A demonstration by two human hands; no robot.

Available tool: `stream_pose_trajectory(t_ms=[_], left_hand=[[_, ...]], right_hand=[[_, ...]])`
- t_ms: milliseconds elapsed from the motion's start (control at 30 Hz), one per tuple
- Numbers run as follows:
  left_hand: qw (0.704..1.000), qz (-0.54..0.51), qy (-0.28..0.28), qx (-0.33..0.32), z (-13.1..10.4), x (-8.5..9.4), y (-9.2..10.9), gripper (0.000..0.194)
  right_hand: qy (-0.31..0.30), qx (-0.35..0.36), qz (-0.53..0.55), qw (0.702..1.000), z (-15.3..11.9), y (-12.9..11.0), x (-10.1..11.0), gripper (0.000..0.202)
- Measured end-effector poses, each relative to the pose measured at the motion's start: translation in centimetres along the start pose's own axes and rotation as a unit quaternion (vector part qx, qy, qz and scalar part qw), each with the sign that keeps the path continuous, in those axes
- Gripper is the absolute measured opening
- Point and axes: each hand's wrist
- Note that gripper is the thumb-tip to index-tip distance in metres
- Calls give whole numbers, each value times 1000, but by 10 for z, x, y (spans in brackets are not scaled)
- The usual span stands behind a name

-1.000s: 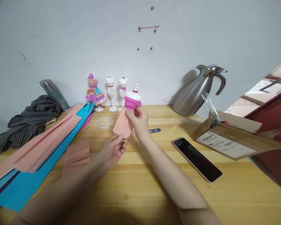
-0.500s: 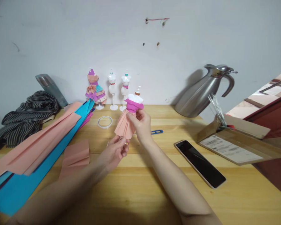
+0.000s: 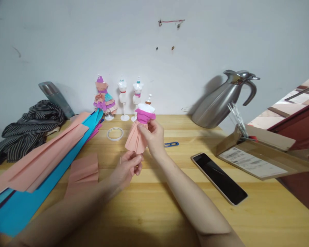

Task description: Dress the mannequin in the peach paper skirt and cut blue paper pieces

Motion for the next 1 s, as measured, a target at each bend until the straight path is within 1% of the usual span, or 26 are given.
stream_pose_trajectory(t_ms=[67, 200, 300, 467, 567, 700, 767, 800, 833, 867, 900, 933, 967, 1000], left_hand=[[1000, 6, 1, -8, 1, 0, -3, 37], [998, 3, 54, -16, 6, 4, -7, 37], [997, -3, 68, -25, 8, 5, -7, 37], [998, -9, 55, -19, 6, 5, -8, 37], [999, -5, 37, -19, 5, 3, -10, 38], [999, 9, 28, -14, 5, 3, -13, 40], [997, 68, 20, 1, 5, 4, -10, 38], [992, 126, 0, 26, 4, 5, -6, 36], [977, 198, -43, 63, 1, 6, 0, 35], [947, 281, -108, 107, -2, 6, 8, 34], [898, 362, -200, 150, -7, 5, 18, 35], [836, 420, -305, 178, -13, 5, 29, 35], [779, 464, -381, 181, -19, 4, 42, 37], [747, 495, -416, 154, -25, 4, 55, 39]], right_hand=[[-7, -11, 2, 1000, -3, 0, -2, 16], [-16, -24, 15, 999, -6, 2, -5, 18], [-15, -21, 23, 999, -5, 5, -4, 23], [-12, -11, 9, 1000, -4, 7, -2, 22], [5, -15, 1, 1000, -5, 5, -4, 19], [8, -23, 6, 1000, -7, 2, -7, 19], [2, -24, 7, 1000, -6, 1, -7, 19], [-1, -25, 9, 1000, -6, 2, -7, 20], [-6, -27, 12, 1000, -4, 2, -6, 20], [-11, -30, 17, 999, -3, 2, -5, 20], [-18, -34, 25, 999, -2, 1, -4, 21], [-27, -36, 33, 998, -1, 1, -3, 21], [-37, -36, 39, 998, 0, 1, -2, 21], [-47, -33, 42, 997, 0, 1, -2, 21]])
Point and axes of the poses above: each hand's wrist, its own z-axis towards the middle knuckle, its own x-axis out of the back of the hand, y = z × x, and after that the axes turned 1 degree about z, right-handed
